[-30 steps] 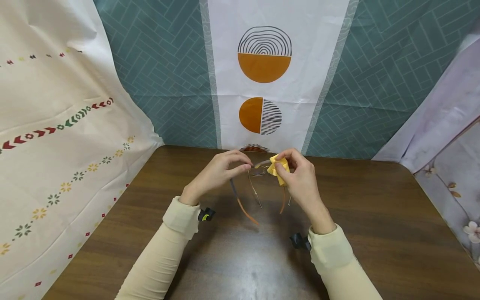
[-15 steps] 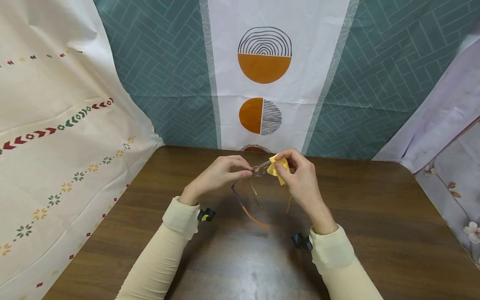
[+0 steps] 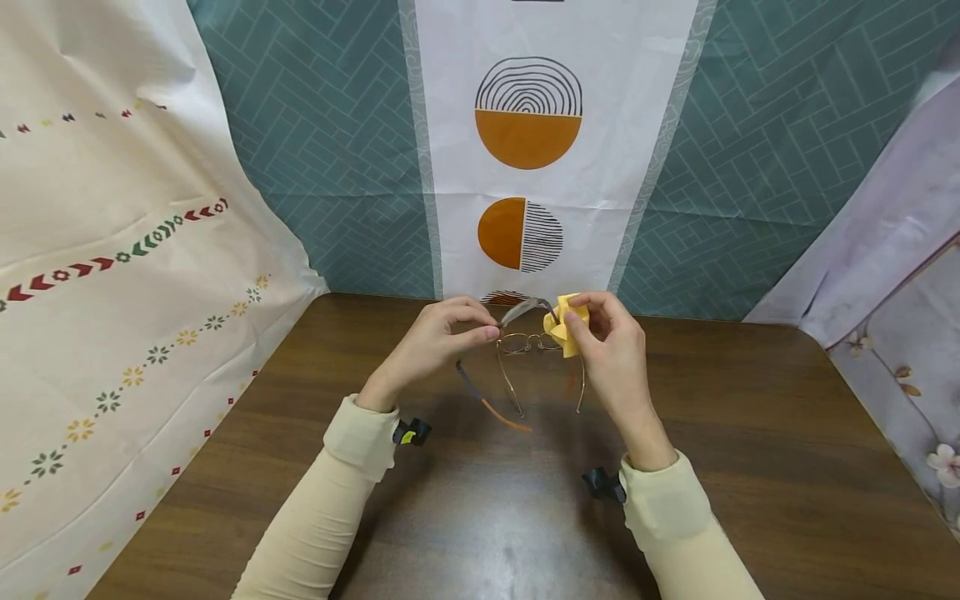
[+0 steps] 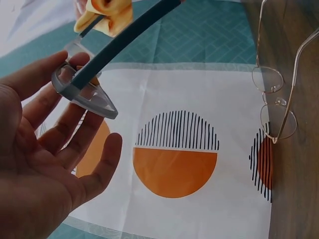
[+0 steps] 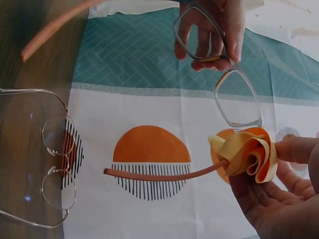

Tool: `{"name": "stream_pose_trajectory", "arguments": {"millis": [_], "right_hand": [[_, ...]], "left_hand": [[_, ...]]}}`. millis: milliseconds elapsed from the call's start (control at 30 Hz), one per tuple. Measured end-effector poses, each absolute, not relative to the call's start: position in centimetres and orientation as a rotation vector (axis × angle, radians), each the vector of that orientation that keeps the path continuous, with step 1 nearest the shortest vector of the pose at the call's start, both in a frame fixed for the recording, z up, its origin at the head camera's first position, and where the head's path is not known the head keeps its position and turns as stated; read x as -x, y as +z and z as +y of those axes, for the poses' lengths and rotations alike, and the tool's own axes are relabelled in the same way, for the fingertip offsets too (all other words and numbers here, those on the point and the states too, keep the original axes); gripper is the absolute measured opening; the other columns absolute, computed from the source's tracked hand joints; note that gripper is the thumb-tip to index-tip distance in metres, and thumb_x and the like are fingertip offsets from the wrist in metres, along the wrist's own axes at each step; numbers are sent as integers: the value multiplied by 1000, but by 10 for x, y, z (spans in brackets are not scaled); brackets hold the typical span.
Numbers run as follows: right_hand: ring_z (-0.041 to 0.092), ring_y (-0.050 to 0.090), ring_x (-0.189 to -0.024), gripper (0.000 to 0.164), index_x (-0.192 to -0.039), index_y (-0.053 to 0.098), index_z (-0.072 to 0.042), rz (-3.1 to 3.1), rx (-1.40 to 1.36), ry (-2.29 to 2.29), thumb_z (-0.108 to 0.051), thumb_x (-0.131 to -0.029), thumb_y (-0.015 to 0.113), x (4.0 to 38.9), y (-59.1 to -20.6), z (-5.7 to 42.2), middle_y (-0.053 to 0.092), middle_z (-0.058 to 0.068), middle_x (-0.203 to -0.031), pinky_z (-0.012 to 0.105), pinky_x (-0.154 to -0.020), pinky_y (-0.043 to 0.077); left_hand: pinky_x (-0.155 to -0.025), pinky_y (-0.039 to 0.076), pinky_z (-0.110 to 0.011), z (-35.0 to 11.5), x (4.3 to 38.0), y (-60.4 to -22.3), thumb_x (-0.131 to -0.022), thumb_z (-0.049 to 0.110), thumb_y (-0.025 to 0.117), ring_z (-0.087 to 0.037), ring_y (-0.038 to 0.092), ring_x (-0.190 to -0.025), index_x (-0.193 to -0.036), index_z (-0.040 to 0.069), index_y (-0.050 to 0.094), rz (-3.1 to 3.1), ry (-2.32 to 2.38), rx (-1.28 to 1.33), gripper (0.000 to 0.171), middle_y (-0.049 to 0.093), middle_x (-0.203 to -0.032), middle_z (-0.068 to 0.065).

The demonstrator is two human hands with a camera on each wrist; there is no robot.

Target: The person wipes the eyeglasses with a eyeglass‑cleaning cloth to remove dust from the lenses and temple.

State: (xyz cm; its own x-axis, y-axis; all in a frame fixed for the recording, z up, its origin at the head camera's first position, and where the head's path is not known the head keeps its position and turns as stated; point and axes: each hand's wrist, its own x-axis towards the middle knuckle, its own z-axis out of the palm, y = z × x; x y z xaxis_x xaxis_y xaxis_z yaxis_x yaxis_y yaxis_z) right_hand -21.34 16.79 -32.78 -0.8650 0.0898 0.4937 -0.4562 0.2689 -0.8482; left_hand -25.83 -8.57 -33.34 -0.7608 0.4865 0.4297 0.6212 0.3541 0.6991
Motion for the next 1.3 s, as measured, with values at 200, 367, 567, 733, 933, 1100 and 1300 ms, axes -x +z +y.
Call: {"name": "stream_pose_trajectory", "arguments": {"millis": [200, 367, 567, 733, 933, 1100, 1300], "right_hand": [[2, 64, -88, 26, -122, 64, 9, -2154, -343, 1601, -10, -105, 63, 215, -330, 169, 69, 2, -110, 12, -75, 53], [3, 64, -86, 29, -129, 66, 5, -2207, -390, 1596, -12, -108, 56, 215, -329, 170, 70, 21, -113, 14, -74, 52], [3, 65, -89, 35, -134, 51, 6, -2282, -439, 1637, -15, -107, 60, 214, -329, 171, 71, 19, -123, 17, -72, 52], [4, 62, -81, 39, -136, 47, 6, -2327, -505, 1602, -12, -105, 62, 213, -329, 171, 68, 26, -126, 17, -66, 50], [0, 65, -104, 34, -138, 52, 9, -2225, -538, 1706, -4, -107, 53, 213, -328, 173, 61, 27, -138, 13, -86, 52], [1, 64, -106, 34, -140, 48, 10, -2185, -570, 1738, -3, -109, 41, 214, -329, 173, 59, 30, -139, 15, -87, 49], [-1, 65, -101, 34, -140, 53, 8, -2206, -595, 1647, 0, -106, 55, 216, -330, 172, 65, 29, -132, 13, -84, 52]], "left_hand": [[-87, 50, -31, -84, 256, -332, -97, 24, 76, -8, 62, -99, -103, 13, 81, -2430, -1386, 1008, 13, 70, -101, 9], [-85, 50, -31, -82, 255, -331, -97, 24, 77, -7, 62, -97, -103, 14, 81, -2398, -1382, 1003, 12, 69, -102, 8], [-88, 50, -32, -81, 254, -331, -97, 23, 77, -7, 62, -99, -103, 11, 81, -2364, -1418, 1002, 15, 69, -101, 8], [-88, 50, -32, -81, 255, -331, -97, 23, 77, -8, 62, -98, -103, 9, 81, -2353, -1420, 1005, 16, 69, -100, 7], [-86, 50, -31, -81, 255, -331, -96, 22, 78, -7, 62, -97, -103, 10, 82, -2360, -1402, 1003, 14, 69, -99, 8], [-85, 50, -31, -81, 254, -331, -96, 23, 78, -7, 62, -96, -102, 11, 82, -2367, -1392, 1001, 14, 68, -99, 8], [-88, 50, -31, -81, 255, -332, -96, 22, 77, -7, 62, -98, -103, 8, 81, -2358, -1393, 1006, 16, 69, -100, 7]]}}
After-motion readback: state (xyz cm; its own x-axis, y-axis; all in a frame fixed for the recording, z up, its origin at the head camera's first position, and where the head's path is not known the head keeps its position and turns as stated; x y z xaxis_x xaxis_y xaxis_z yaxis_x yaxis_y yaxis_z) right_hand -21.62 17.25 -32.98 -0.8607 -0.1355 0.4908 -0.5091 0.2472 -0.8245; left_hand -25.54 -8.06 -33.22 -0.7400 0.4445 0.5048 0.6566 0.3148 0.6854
